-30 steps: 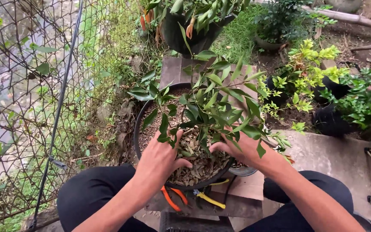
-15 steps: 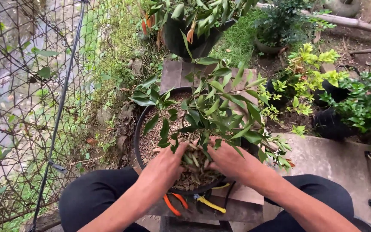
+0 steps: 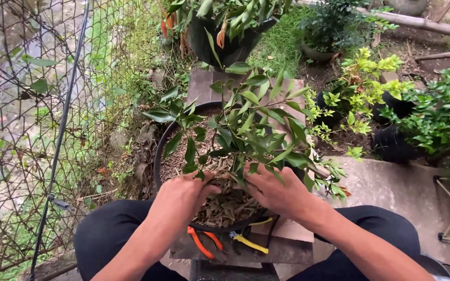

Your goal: The person sits cross-legged and spreads dried leaves by hand around the base of a potted plant. They adjust the mulch layer to cover the soil surface evenly.

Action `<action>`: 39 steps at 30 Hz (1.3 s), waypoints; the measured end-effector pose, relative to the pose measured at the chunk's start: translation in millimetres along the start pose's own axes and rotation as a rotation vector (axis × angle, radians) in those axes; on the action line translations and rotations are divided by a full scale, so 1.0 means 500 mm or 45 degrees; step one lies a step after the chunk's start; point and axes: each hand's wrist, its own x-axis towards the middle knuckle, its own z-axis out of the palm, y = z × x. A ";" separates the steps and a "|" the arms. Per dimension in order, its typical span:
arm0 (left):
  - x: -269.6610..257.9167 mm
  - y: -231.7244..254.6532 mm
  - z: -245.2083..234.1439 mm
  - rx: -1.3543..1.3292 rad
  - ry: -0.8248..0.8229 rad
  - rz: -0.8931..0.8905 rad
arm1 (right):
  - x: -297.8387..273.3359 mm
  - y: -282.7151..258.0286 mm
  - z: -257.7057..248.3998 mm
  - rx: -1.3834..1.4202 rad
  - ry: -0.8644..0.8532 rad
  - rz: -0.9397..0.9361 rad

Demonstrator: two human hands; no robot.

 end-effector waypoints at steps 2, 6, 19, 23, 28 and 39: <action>0.002 0.004 -0.007 0.041 0.007 -0.007 | 0.005 0.002 -0.010 0.070 0.001 0.028; 0.009 0.024 -0.030 -0.042 0.006 -0.111 | 0.006 0.003 -0.018 0.389 0.082 0.141; 0.027 0.036 0.030 -0.234 -0.239 -0.226 | -0.025 0.015 0.020 0.404 -0.142 0.270; 0.024 0.048 0.007 -0.260 -0.232 -0.089 | -0.016 0.007 0.005 0.369 -0.037 0.113; 0.027 0.070 -0.024 -0.282 -0.204 -0.150 | -0.007 0.008 -0.017 0.414 0.122 0.025; 0.024 0.053 -0.022 0.174 0.102 -0.002 | -0.113 0.061 0.276 0.198 -0.483 0.442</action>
